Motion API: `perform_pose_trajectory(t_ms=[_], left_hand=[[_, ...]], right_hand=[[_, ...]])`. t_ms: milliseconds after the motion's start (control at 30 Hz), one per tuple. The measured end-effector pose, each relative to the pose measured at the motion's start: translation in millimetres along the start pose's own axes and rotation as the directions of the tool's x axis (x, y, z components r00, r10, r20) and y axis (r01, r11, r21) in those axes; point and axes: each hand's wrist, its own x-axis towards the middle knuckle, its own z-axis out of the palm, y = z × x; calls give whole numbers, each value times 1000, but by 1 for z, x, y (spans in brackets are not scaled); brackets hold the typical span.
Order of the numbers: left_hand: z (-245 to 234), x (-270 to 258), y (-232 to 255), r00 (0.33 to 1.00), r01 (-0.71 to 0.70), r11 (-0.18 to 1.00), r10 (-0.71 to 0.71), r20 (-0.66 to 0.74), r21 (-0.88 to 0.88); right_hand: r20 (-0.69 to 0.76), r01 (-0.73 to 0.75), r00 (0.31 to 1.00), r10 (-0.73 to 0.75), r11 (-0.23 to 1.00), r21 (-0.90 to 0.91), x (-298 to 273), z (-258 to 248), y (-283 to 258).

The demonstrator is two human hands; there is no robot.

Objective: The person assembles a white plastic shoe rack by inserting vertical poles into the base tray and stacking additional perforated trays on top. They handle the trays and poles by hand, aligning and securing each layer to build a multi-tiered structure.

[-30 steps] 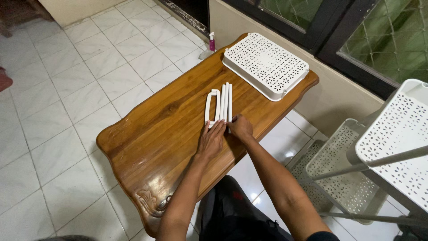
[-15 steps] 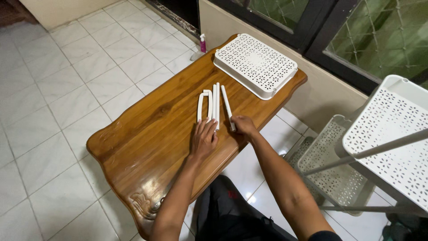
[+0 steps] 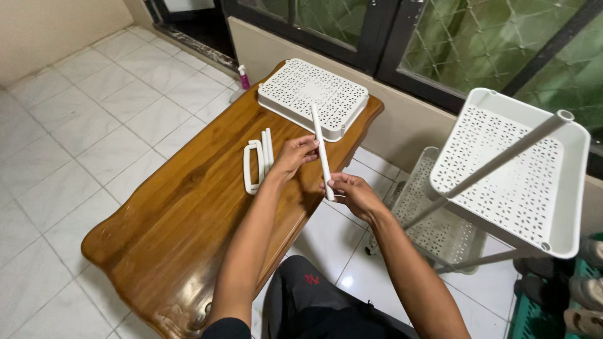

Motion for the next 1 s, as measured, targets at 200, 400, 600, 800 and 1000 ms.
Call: perform_pose_trajectory(t_ms=[200, 400, 600, 800, 1000], left_hand=[[93, -21, 58, 978, -60, 996, 47, 202, 60], [143, -38, 115, 937, -199, 979, 178, 301, 40], [160, -48, 115, 935, -169, 985, 152, 321, 27], [157, -55, 66, 922, -123, 992, 102, 374, 34], [186, -109, -11, 847, -63, 978, -53, 529, 200]], right_hand=[[-20, 116, 993, -117, 992, -49, -59, -7, -43], [5, 257, 966, -257, 962, -95, -91, -8, -82], [5, 284, 958, -285, 952, -111, -107, -14, -81], [-109, 215, 960, -256, 932, -292, -124, -31, -41], [-293, 83, 918, -266, 854, -514, -191, -71, 40]])
